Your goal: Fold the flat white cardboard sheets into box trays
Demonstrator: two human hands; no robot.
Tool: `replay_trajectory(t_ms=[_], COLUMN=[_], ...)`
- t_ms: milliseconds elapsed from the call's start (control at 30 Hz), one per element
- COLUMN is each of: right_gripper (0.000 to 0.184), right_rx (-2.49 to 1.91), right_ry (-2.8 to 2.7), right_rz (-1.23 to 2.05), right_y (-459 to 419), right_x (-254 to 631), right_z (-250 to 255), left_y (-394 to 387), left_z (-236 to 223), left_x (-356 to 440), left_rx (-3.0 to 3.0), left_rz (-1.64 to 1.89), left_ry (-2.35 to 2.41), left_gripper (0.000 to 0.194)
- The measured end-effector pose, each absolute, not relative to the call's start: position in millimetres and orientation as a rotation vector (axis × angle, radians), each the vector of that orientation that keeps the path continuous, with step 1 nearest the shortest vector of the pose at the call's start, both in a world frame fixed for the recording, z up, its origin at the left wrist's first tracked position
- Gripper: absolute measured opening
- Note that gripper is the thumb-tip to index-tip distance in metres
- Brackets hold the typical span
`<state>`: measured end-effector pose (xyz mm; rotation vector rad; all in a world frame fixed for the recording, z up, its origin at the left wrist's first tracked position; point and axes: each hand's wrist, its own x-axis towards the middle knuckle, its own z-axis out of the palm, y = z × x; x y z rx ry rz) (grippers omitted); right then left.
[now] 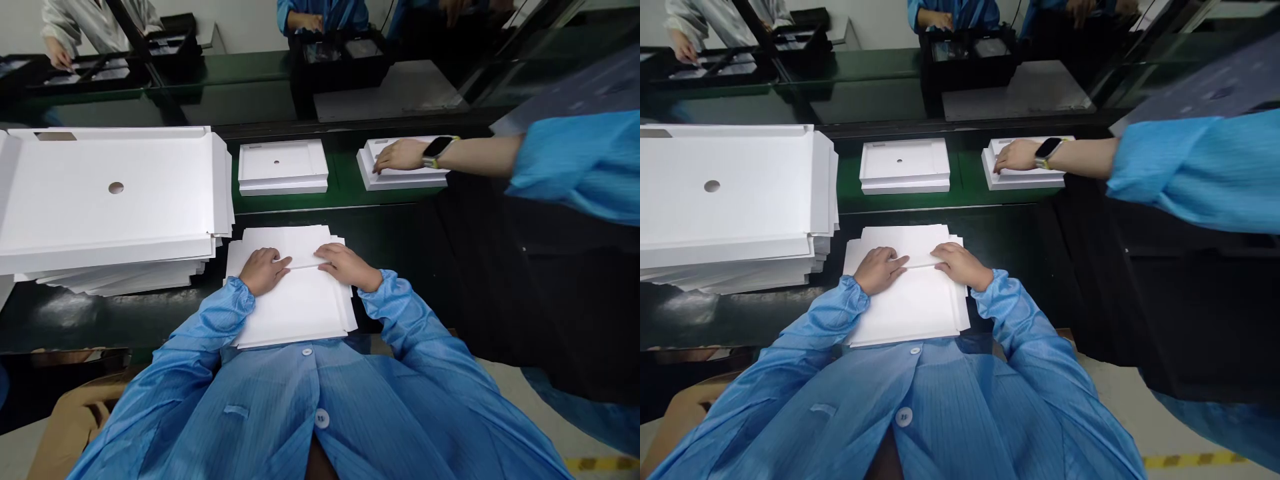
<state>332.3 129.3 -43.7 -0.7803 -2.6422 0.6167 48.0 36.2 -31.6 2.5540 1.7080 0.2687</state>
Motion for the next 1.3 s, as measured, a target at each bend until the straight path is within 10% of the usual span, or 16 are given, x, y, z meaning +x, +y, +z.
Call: replay_trajectory(t_ms=[1300], right_gripper=[0.032], right_rx=[-0.612], right_ry=[-2.794], right_rz=[0.023], right_y=[114], right_x=[339], right_z=[-2], left_y=[27], left_z=[-13], left_x=[53], left_rx=[2.869], left_rz=[0.429], left_ry=[1.540], left_gripper=[0.028])
